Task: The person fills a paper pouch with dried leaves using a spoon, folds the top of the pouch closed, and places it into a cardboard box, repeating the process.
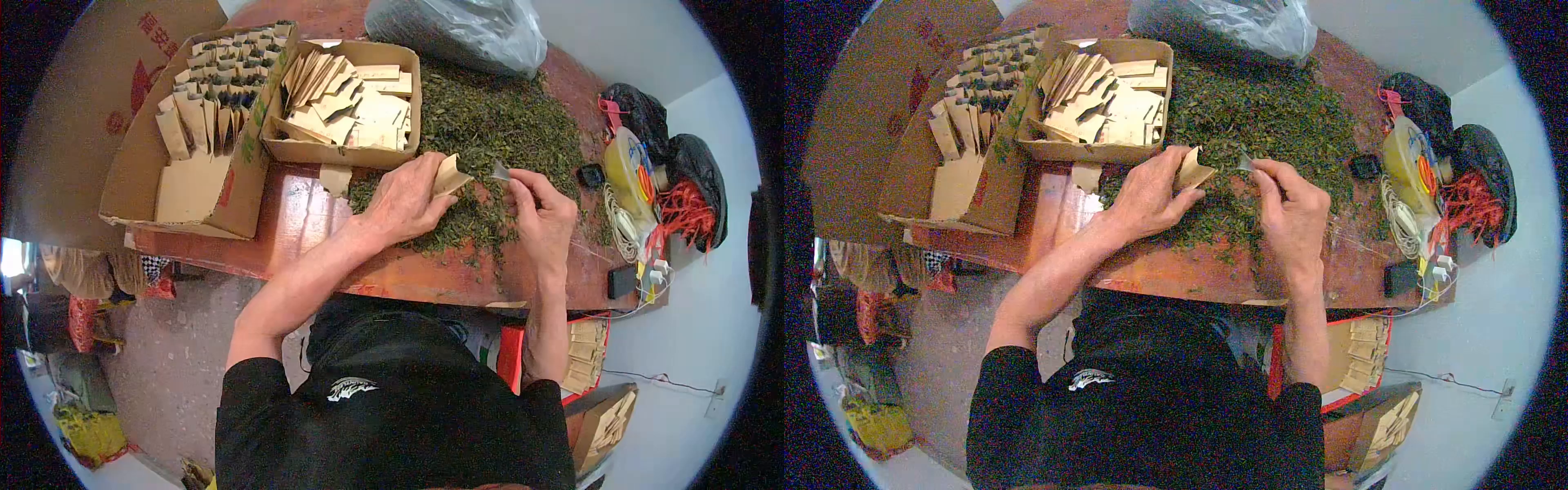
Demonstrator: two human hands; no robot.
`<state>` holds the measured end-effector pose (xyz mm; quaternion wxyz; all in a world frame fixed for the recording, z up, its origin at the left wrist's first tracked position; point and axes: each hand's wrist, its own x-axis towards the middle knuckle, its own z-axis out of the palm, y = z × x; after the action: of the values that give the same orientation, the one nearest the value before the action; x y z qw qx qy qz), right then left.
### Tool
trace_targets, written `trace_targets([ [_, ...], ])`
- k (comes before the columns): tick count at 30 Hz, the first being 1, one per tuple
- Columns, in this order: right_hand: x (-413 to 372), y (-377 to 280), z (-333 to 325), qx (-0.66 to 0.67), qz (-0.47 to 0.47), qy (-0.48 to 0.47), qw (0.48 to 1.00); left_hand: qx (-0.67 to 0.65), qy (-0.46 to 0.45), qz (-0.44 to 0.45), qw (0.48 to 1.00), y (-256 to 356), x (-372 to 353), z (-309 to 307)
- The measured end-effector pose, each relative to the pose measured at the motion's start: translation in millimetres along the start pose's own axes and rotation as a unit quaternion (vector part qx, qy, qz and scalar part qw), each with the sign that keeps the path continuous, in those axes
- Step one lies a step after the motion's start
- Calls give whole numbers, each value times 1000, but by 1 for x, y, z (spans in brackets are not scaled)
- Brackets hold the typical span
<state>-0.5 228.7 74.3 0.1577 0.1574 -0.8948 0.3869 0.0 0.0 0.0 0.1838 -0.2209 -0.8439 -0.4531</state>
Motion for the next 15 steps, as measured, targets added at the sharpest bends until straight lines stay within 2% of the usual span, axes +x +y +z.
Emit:
trace_targets([
  [8, 0, -8, 3, -49, -70, 24, 996, 6, -16, -4, 1000, -5, -2, 3],
  [11, 2, -7, 4, -79, -121, 34, 989, -5, 8, 14, 1000, -3, -2, 4],
  [15, 0, -10, 6, -90, -133, 35, 986, 3, -2, 7, 1000, -3, -2, 2],
])
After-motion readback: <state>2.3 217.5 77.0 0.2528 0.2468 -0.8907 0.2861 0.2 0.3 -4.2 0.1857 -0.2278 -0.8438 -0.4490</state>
